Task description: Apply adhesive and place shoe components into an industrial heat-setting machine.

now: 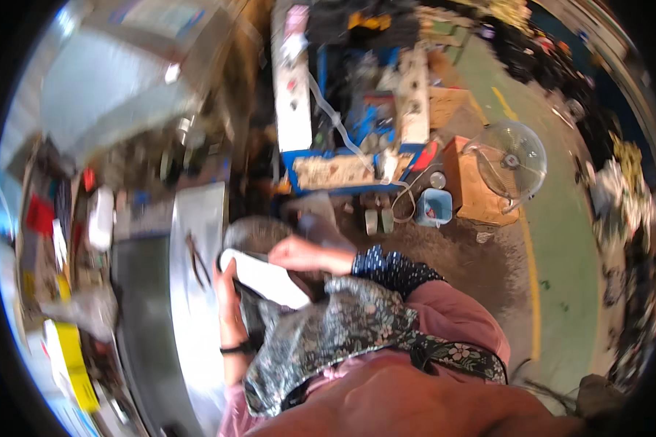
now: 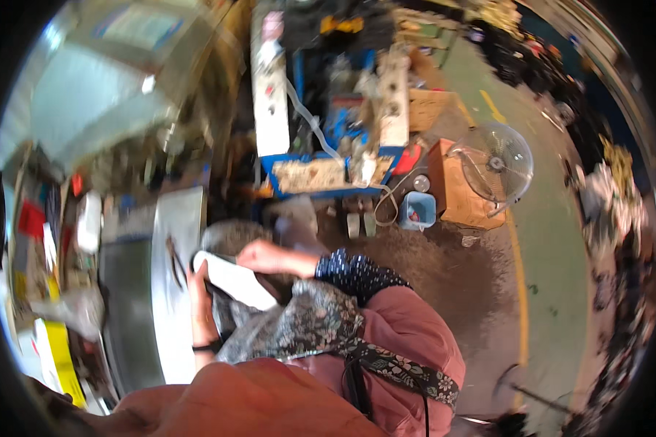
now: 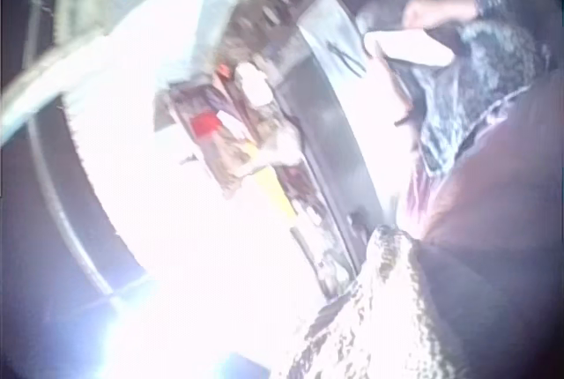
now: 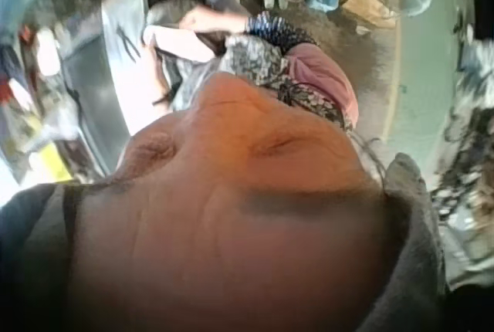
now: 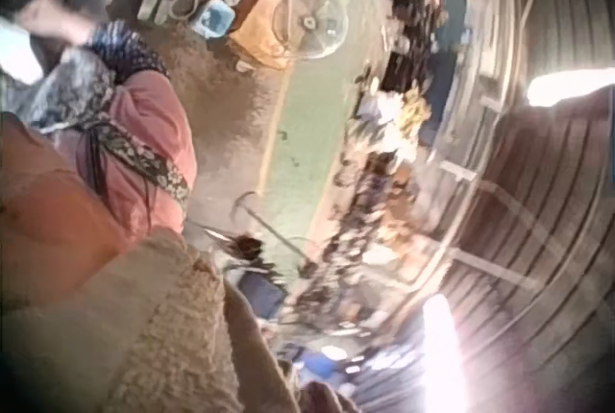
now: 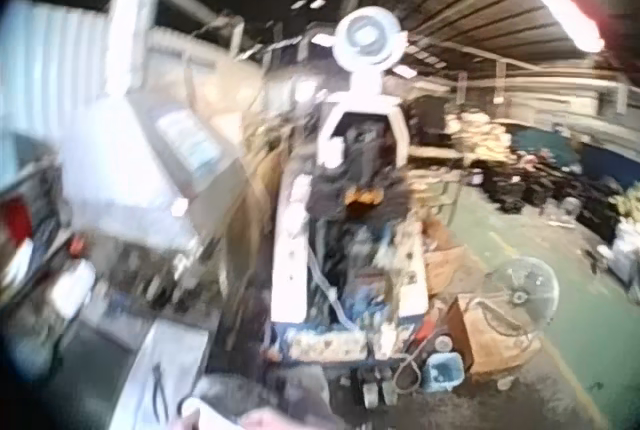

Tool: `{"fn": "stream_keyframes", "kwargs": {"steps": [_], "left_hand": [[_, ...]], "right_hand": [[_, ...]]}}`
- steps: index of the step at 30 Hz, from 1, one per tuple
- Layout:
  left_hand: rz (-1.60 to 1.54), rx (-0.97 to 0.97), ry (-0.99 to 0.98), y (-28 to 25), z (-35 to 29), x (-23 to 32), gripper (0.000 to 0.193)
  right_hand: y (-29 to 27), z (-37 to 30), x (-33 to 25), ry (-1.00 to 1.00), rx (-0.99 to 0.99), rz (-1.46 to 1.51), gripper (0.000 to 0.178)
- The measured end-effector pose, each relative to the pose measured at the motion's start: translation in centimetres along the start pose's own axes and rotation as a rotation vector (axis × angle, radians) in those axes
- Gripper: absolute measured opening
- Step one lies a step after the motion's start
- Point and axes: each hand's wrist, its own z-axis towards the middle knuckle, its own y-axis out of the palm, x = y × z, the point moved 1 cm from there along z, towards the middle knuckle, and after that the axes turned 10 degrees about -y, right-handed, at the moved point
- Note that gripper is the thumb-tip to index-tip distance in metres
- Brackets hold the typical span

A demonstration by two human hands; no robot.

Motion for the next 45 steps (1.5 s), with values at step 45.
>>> {"fn": "stream_keyframes", "kwargs": {"steps": [45], "left_hand": [[0.968,0.383,0.146,-3.7,-6.2,-3.4,0.057]], "right_hand": [[13.7,-0.5,2.2,0.291,0.068,-0.059,0.055]]}}
